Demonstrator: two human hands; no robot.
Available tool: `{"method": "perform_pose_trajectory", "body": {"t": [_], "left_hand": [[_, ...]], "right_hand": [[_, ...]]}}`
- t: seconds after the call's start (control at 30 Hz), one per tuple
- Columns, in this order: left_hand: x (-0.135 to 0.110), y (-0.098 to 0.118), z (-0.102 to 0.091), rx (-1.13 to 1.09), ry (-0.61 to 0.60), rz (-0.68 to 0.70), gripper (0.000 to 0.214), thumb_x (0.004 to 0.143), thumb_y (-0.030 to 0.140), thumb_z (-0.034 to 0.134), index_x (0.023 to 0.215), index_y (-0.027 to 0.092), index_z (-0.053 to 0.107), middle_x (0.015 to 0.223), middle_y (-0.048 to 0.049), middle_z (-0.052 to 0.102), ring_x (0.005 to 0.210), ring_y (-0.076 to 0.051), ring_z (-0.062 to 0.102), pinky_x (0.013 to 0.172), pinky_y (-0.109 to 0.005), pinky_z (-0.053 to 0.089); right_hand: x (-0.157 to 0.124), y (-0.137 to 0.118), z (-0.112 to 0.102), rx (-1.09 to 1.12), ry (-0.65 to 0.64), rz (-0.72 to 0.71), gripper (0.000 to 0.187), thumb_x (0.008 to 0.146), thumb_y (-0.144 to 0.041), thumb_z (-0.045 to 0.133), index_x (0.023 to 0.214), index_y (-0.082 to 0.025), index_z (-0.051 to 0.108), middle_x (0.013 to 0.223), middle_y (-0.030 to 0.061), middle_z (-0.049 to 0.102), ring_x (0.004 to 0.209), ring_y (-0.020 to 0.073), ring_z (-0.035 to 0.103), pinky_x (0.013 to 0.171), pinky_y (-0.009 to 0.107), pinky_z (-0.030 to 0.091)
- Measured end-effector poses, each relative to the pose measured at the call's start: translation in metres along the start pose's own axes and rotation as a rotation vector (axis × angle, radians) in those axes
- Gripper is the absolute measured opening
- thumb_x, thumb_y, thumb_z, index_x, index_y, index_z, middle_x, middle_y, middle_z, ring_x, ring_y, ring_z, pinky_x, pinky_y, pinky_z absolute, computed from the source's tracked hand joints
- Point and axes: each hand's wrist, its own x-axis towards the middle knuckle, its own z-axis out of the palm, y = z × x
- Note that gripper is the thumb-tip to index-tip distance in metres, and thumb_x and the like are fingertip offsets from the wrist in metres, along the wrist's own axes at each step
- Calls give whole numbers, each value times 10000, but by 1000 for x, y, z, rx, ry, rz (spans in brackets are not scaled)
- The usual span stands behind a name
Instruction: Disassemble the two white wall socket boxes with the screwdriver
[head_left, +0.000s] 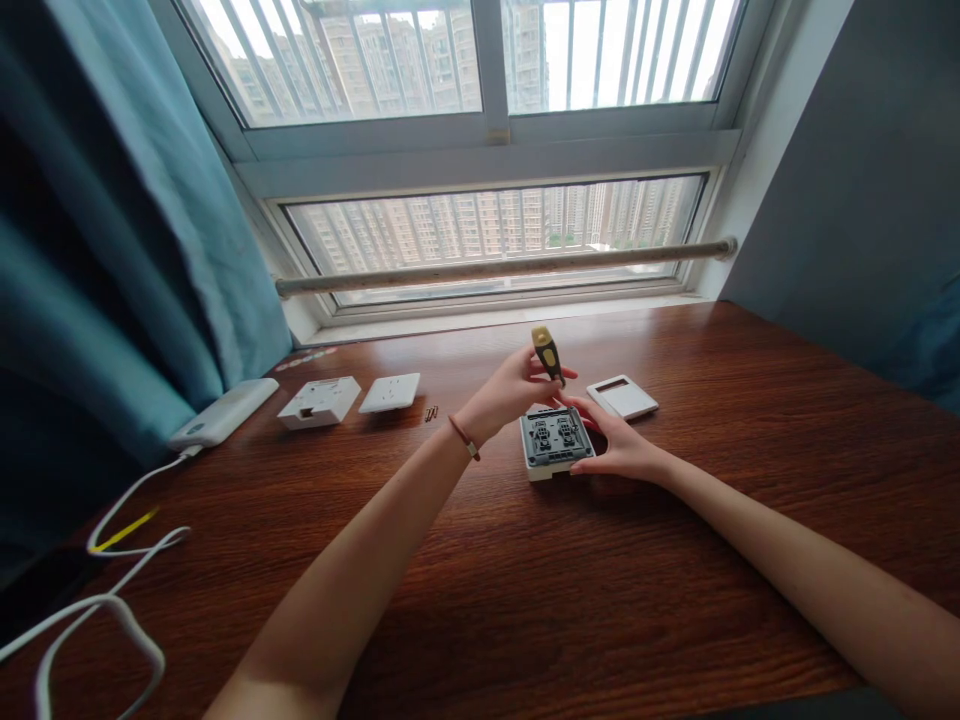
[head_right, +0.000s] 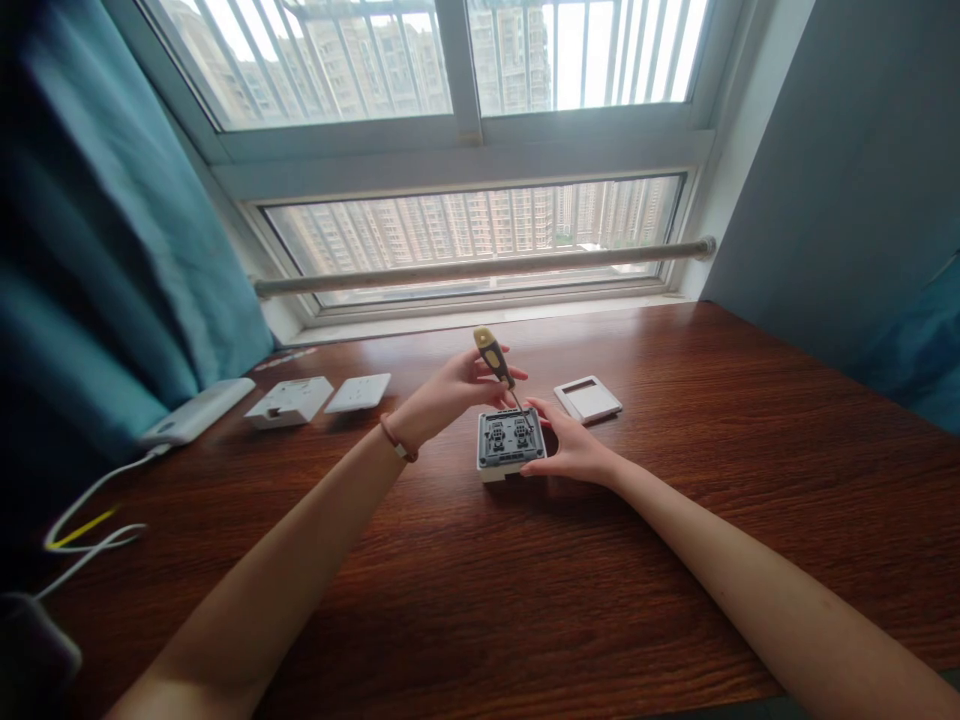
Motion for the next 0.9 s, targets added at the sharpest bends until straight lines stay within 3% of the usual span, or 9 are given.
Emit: {"method": "perform_pose_trajectory", "body": {"t": [0.13, 0.27, 0.33, 0.4, 0.5, 0.63, 0.77, 0.9], "left_hand": [[2, -5, -5, 87, 7, 34, 239, 710, 173, 623, 907, 132, 493, 866, -73, 641, 579, -105, 614, 576, -263, 504], [4, -15, -3, 577, 250, 231, 250, 665, 344, 689, 700, 140, 549, 648, -14, 597, 479, -89, 530, 455, -215, 412], [5, -18, -1, 676, 347, 297, 285, 644, 388, 700, 696, 143, 564, 632, -14, 596, 497, -92, 514, 461, -215, 402], [6, -20, 2, 561, 321, 271, 308, 662, 374, 689, 813, 138, 562, 720, -33, 627, 492, -83, 518, 460, -215, 420], [6, -17, 2, 243, 148, 146, 387, 695, 274, 667, 1000, 136, 472, 907, -83, 639, 472, -64, 544, 458, -221, 464], [4, -8, 0, 45, -2, 58, 377, 683, 138, 650, 998, 140, 443, 969, -115, 633, 608, -111, 629, 548, -241, 510], [3, -5, -2, 34, -8, 54, 297, 704, 150, 621, 969, 134, 489, 874, -84, 647, 624, -115, 632, 603, -266, 524], [5, -15, -3, 316, 111, 144, 262, 647, 261, 695, 834, 116, 584, 719, -29, 617, 532, -92, 563, 488, -218, 459]], "right_hand": [[0, 0, 0, -3, 5, 9, 919, 569, -309, 778, 1342, -254, 286, 1349, 95, 376, 1229, 286, 390, 1050, 476, 290], [-1, 0, 0, -11, 12, 21, 909, 570, -318, 776, 1337, -254, 291, 1352, 96, 370, 1234, 287, 383, 1056, 467, 287], [-1, 0, 0, -5, 11, 10, 907, 572, -322, 774, 1337, -254, 291, 1348, 94, 374, 1238, 289, 377, 1060, 469, 281], [0, 1, 0, -1, 14, 7, 912, 568, -325, 776, 1337, -253, 291, 1349, 93, 374, 1235, 292, 380, 1059, 474, 281], [0, 1, 0, 3, 9, 12, 912, 569, -323, 775, 1338, -253, 291, 1351, 91, 375, 1231, 291, 386, 1056, 482, 279], [1, -3, 1, 12, -1, -11, 920, 573, -302, 777, 1346, -254, 280, 1356, 91, 374, 1247, 282, 368, 1061, 465, 277], [1, -6, 1, 27, -5, -27, 916, 574, -309, 775, 1346, -266, 284, 1360, 84, 373, 1249, 285, 367, 1061, 465, 279], [0, 0, 0, 7, 14, -17, 902, 569, -311, 778, 1333, -265, 301, 1351, 84, 378, 1241, 288, 377, 1058, 472, 286]]}}
